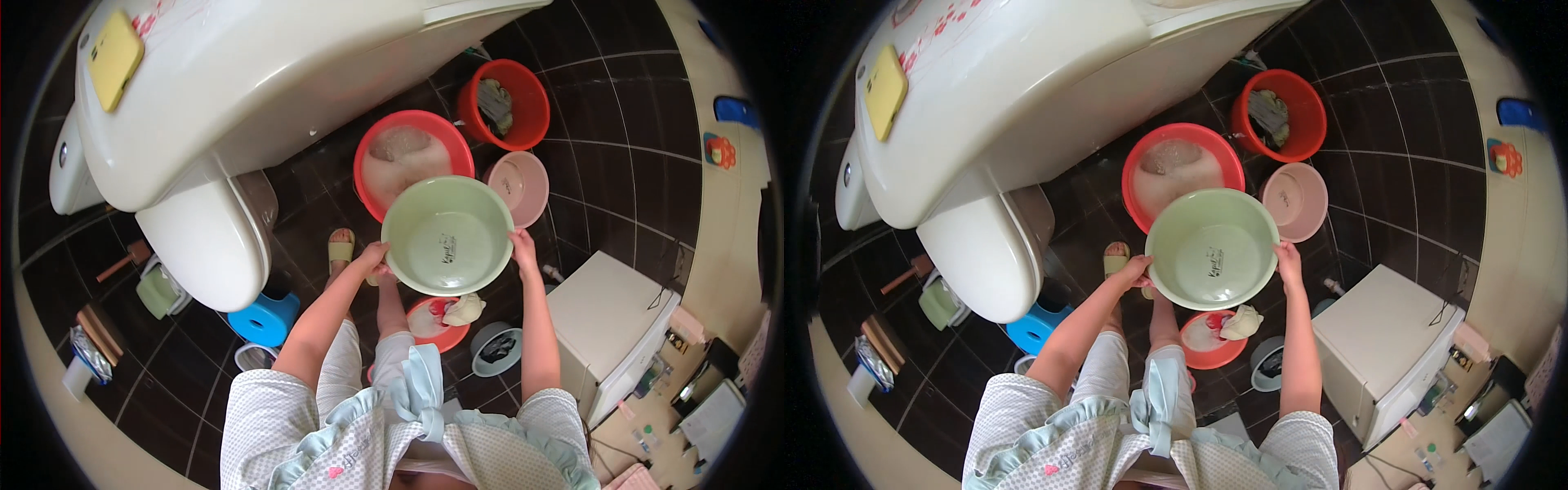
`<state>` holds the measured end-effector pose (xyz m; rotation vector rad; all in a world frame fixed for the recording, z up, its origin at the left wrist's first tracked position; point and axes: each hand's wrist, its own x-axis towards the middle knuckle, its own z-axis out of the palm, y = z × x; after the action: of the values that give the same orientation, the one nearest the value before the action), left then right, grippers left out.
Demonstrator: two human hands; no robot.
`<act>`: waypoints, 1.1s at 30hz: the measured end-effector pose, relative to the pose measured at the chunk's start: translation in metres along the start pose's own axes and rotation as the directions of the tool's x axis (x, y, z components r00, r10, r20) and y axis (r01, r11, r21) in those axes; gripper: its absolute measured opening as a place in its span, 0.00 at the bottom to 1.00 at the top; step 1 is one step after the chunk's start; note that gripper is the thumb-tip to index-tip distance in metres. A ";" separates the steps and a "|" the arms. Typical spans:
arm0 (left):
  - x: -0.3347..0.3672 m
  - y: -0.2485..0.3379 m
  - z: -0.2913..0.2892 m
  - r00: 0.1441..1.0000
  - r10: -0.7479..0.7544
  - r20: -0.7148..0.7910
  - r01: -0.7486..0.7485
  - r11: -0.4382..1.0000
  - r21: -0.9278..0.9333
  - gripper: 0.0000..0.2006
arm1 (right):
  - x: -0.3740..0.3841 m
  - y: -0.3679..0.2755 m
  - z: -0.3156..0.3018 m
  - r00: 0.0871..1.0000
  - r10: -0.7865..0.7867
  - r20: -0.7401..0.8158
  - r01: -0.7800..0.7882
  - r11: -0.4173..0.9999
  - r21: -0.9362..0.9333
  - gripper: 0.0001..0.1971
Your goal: The person washes clothes by rinsing and wringing them in basins of water and placing them into a bucket. The person then empties water from the basins and washes a basin under running tap water in the sink.
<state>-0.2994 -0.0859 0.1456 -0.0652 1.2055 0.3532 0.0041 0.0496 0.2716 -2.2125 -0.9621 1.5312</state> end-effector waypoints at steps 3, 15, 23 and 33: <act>-0.015 0.014 0.003 0.971 0.185 -0.151 -0.158 0.972 0.172 0.14 | 0.001 0.083 -0.010 0.993 -0.092 -0.071 0.096 0.994 0.049 0.05; -0.151 0.092 0.081 0.858 0.464 0.222 -0.509 0.829 0.232 0.12 | -0.089 0.117 -0.012 0.851 -0.214 -0.480 0.424 0.818 0.388 0.08; -0.240 0.123 0.210 0.822 0.432 0.372 -0.563 0.715 0.414 0.11 | -0.211 0.061 -0.118 0.771 -0.121 -0.625 0.543 0.637 0.547 0.09; -0.315 0.053 0.446 0.776 0.183 0.603 -0.555 0.651 0.517 0.11 | -0.371 0.099 -0.283 0.481 0.054 -0.875 0.721 0.543 0.430 0.18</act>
<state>-0.0109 -0.0037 0.6047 0.9063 0.7389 0.2558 0.2169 -0.2303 0.5939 -1.5218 -0.2919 0.3463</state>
